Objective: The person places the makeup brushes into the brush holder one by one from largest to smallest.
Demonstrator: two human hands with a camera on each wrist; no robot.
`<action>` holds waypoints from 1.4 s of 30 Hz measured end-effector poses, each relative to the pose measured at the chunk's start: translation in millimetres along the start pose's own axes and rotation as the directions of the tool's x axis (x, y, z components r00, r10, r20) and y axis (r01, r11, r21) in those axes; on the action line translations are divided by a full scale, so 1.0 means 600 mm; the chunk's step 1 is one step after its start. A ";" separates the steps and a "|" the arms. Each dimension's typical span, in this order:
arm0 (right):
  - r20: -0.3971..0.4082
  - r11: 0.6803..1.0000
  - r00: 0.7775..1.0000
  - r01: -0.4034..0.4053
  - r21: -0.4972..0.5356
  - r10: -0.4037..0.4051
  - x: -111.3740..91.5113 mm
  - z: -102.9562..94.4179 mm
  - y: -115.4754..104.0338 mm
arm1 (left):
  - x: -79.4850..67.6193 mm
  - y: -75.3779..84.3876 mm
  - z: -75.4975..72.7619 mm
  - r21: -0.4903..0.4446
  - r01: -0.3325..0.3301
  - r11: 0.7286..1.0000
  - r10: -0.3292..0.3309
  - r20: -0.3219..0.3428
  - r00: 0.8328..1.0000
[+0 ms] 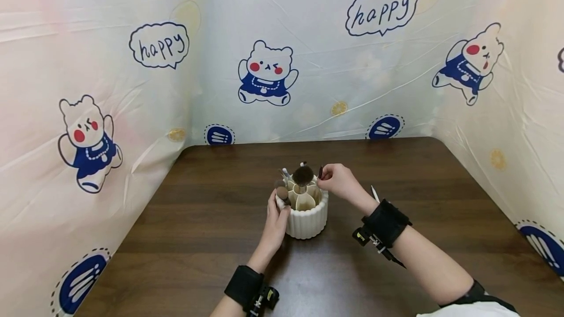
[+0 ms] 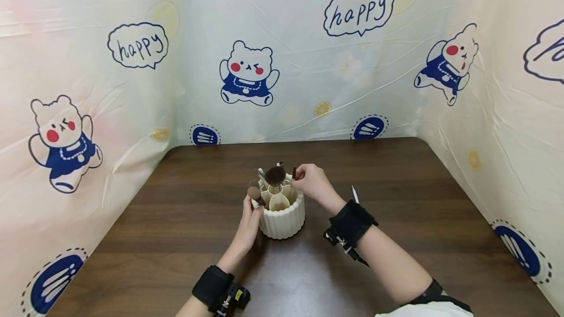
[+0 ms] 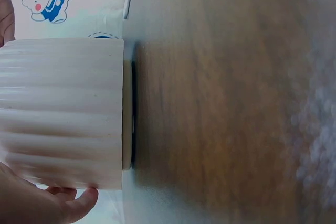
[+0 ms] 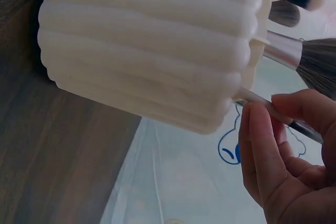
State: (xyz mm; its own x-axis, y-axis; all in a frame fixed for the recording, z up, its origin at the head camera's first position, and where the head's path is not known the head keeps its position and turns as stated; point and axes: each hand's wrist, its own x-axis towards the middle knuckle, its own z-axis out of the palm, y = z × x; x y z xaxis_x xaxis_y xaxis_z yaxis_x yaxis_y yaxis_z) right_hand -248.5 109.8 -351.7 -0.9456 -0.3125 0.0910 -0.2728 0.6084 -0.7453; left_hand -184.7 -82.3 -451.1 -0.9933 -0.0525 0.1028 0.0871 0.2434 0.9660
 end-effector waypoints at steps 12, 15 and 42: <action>0.069 0.999 0.998 0.011 -0.035 -0.009 -0.005 0.010 0.000 | 0.000 0.000 -0.001 0.003 -0.006 1.000 0.006 0.006 1.000; 0.062 0.998 0.998 0.025 -0.055 -0.021 -0.006 0.012 -0.003 | 0.000 0.001 -0.002 -0.006 -0.011 1.000 0.011 0.002 1.000; 0.050 0.953 0.995 0.095 -0.286 -0.084 -0.015 0.030 -0.029 | 0.000 -0.004 -0.003 0.000 -0.025 1.000 0.025 0.001 1.000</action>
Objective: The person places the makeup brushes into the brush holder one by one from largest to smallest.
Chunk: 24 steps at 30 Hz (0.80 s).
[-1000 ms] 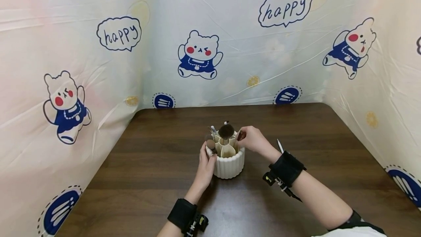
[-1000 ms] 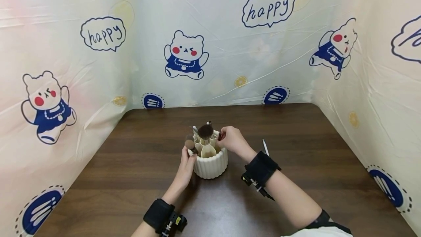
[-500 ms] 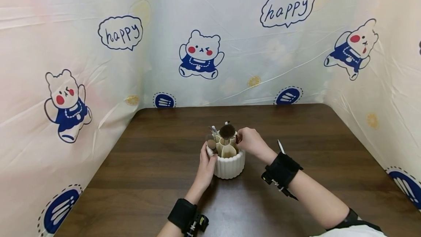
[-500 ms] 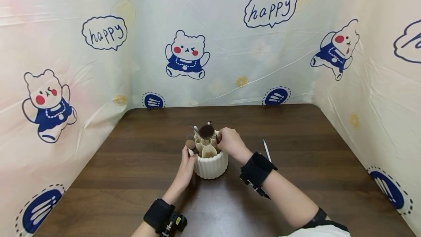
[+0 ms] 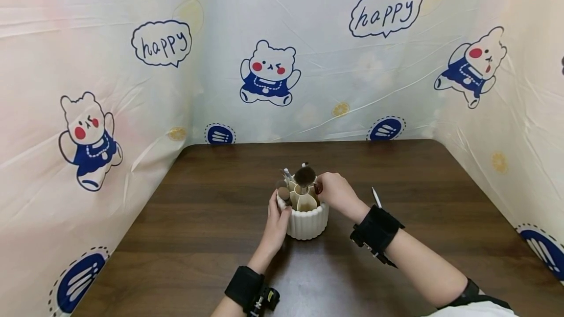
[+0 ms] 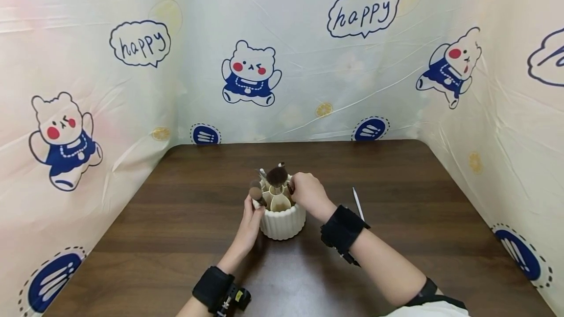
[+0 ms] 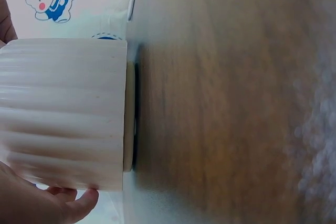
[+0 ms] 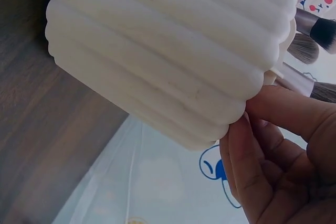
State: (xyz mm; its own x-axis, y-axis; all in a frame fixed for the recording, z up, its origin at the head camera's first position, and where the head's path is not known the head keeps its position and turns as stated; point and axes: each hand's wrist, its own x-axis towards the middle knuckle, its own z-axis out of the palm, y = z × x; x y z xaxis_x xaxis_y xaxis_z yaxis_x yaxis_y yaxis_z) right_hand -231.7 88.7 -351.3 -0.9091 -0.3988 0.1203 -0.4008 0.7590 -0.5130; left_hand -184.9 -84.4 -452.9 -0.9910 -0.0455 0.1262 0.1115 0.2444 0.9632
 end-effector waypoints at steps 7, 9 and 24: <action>0.004 0.997 1.000 -0.015 -0.069 0.015 -0.004 0.007 -0.008 | 0.000 0.003 0.001 -0.005 0.000 1.000 0.000 -0.006 1.000; -0.002 0.997 1.000 -0.017 -0.080 0.017 -0.005 0.009 -0.011 | -0.001 0.005 0.001 -0.007 0.002 1.000 -0.002 -0.003 1.000; 0.055 0.998 0.998 0.033 -0.056 -0.030 -0.004 0.000 -0.012 | 0.000 0.003 0.002 -0.015 0.043 0.999 -0.043 0.005 0.999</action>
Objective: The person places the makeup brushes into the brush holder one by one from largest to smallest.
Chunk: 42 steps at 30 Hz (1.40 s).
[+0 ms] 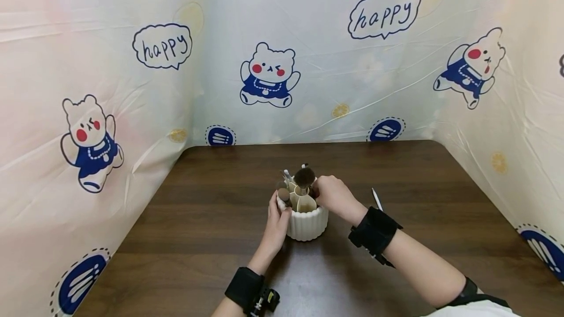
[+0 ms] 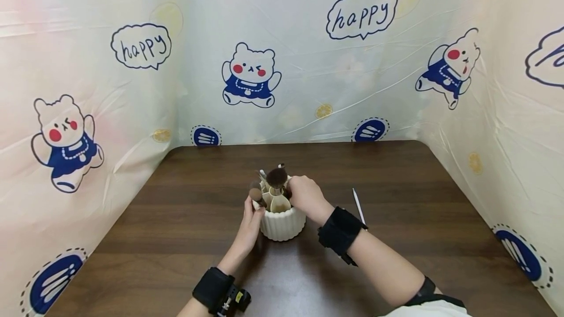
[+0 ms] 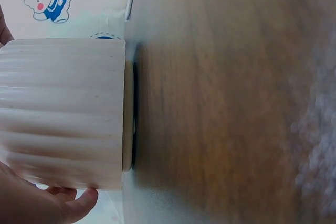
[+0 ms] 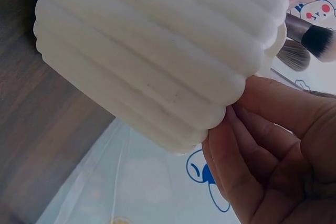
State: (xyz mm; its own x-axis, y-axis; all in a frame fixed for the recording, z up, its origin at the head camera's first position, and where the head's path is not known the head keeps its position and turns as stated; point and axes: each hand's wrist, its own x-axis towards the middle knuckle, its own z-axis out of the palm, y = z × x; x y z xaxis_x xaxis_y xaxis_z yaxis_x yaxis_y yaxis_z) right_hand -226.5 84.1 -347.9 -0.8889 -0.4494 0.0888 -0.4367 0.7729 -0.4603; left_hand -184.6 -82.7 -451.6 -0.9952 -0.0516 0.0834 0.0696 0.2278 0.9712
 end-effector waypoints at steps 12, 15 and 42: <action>-0.116 0.991 0.992 -0.035 0.126 0.050 -0.018 -0.003 0.013 | -0.001 0.000 0.000 0.020 -0.031 0.999 0.031 -0.027 0.999; -0.168 0.991 0.981 -0.084 0.101 0.100 -0.026 -0.001 0.018 | 0.000 -0.001 0.000 0.019 -0.032 0.999 0.032 -0.026 0.999; 0.029 0.970 0.976 -0.219 0.108 0.217 -0.029 0.020 0.033 | -0.001 0.001 0.003 0.005 0.005 1.000 -0.004 -0.086 0.996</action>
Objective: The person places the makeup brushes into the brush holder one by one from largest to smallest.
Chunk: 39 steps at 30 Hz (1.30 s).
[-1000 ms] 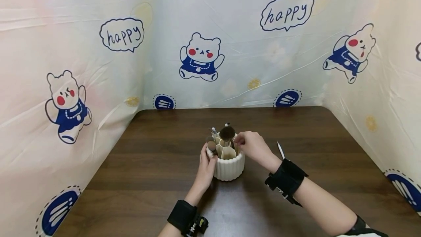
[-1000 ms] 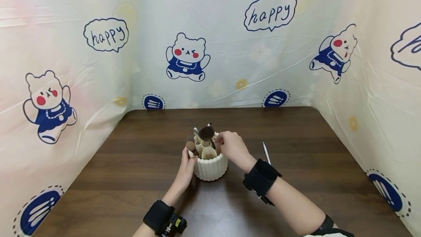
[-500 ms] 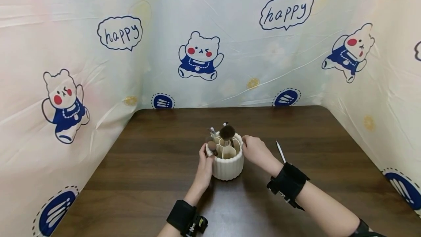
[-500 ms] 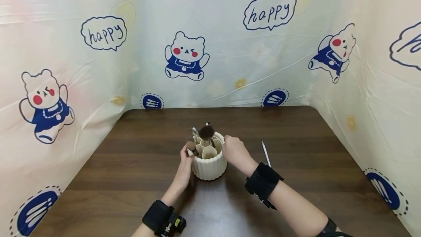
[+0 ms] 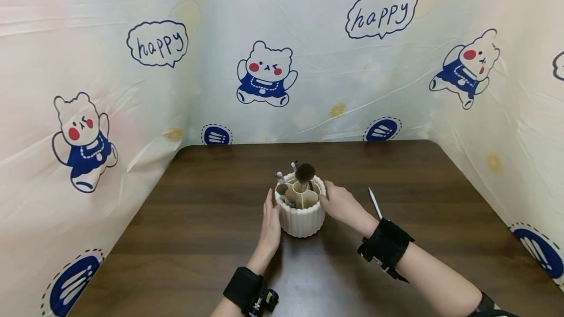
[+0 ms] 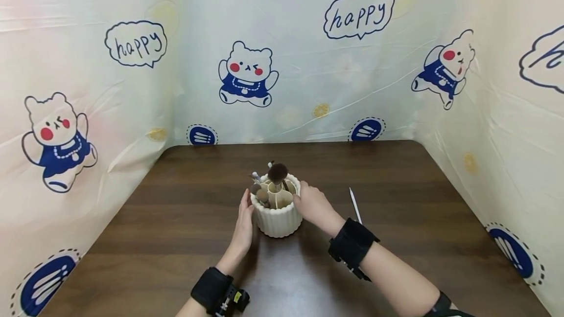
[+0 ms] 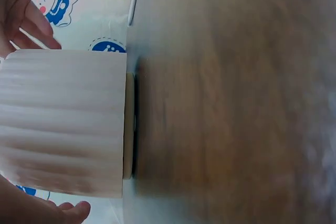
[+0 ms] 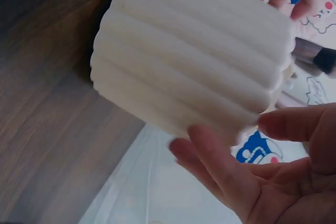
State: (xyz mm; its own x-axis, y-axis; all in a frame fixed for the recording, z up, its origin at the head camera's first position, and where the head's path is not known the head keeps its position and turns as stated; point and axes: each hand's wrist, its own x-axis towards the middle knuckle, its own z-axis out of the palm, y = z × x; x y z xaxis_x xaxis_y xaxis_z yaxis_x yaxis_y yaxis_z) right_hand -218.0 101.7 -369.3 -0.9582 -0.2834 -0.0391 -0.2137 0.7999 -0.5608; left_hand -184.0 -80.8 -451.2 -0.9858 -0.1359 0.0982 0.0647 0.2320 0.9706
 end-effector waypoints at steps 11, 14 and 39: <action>0.041 0.999 0.999 0.028 0.023 -0.029 0.012 0.002 -0.002 | -0.005 0.004 0.008 -0.022 0.020 1.000 -0.021 -0.030 0.999; 0.029 0.998 0.999 0.031 0.060 -0.033 0.020 0.003 0.005 | -0.010 0.003 0.011 -0.020 0.035 0.999 -0.036 -0.101 0.994; 0.031 0.995 0.999 -0.038 0.090 0.035 0.003 0.006 -0.010 | -0.007 0.009 -0.007 0.046 0.082 0.996 -0.079 -0.070 0.994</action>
State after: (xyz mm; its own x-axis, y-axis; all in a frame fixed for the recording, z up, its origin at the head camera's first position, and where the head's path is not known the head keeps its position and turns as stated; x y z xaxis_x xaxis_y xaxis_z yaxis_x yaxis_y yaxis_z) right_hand -217.9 94.4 -368.7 -0.9589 -0.2710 -0.0842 -0.1590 0.7589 -0.6315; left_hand -178.9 -83.0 -445.7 -0.9746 -0.2208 0.0364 -0.0237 0.2638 0.9643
